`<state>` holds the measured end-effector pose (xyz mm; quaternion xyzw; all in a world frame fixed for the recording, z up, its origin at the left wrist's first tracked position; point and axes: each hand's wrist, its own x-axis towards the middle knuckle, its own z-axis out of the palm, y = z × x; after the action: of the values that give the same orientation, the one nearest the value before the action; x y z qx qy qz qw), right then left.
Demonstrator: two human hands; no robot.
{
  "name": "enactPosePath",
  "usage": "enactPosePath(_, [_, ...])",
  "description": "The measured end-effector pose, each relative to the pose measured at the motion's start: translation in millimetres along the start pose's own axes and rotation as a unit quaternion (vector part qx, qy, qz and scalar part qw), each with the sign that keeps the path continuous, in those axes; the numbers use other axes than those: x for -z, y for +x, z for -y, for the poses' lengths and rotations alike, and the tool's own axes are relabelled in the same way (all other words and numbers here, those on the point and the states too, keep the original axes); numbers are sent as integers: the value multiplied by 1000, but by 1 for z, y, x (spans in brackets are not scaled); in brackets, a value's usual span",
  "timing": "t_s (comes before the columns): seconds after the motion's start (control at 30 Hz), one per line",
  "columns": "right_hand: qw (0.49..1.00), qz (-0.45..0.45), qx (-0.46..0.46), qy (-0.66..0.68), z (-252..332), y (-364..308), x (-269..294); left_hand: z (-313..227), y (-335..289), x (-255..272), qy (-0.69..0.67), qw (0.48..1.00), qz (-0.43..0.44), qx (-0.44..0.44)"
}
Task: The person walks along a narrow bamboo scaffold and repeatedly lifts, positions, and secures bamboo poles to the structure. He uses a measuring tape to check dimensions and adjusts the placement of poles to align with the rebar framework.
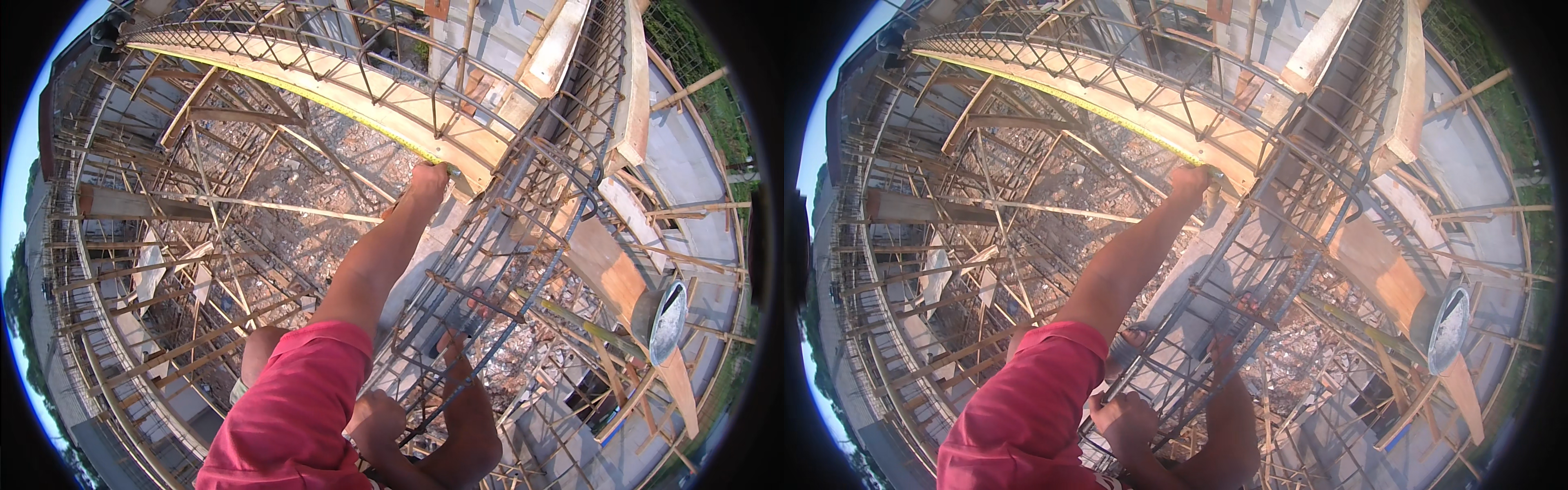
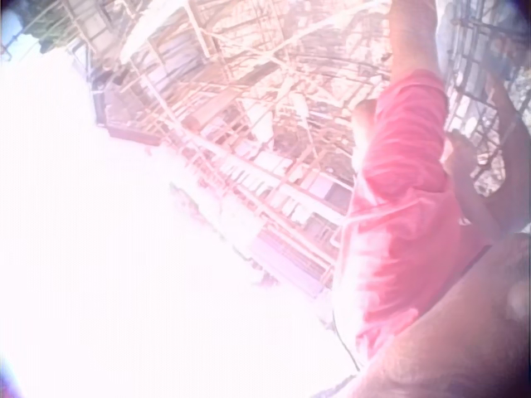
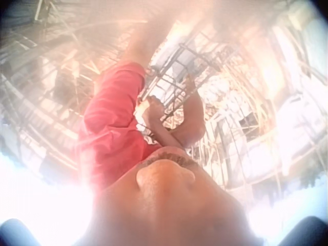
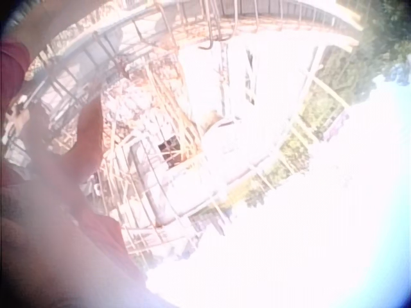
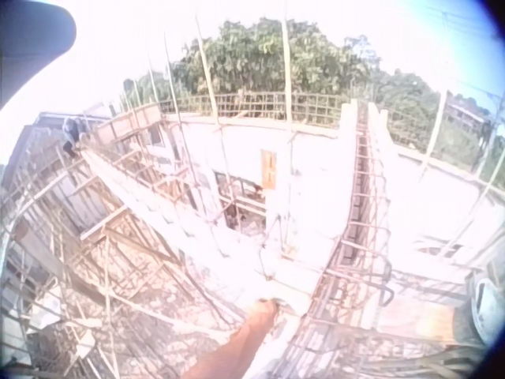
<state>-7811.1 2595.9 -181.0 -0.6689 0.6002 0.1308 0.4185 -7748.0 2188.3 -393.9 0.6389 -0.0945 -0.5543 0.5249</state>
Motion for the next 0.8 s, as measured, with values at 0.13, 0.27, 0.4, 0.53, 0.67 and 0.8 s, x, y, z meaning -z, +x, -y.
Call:
enactPosePath(0.13, [1000,8,-20,-22,3,0,7,3,5,-7,54,998,-21,10])
enactPosePath(0.27, [999,-23,-28,-28,-6,4,2,18,11,-21,94,995,6,-12])
enactPosePath(0.4, [994,-103,46,-5,3,-8,-1,32,46,24,220,965,2,-143])
enactPosePath(0.53, [990,-138,31,-17,-4,-1,-6,24,28,-5,120,992,-28,-6])
enactPosePath(0.67, [987,-156,11,-42,-9,5,-9,32,25,-28,115,993,-29,1])
enactPosePath(0.8, [987,-153,40,-38,-1,-5,-21,64,84,38,385,869,27,-310])
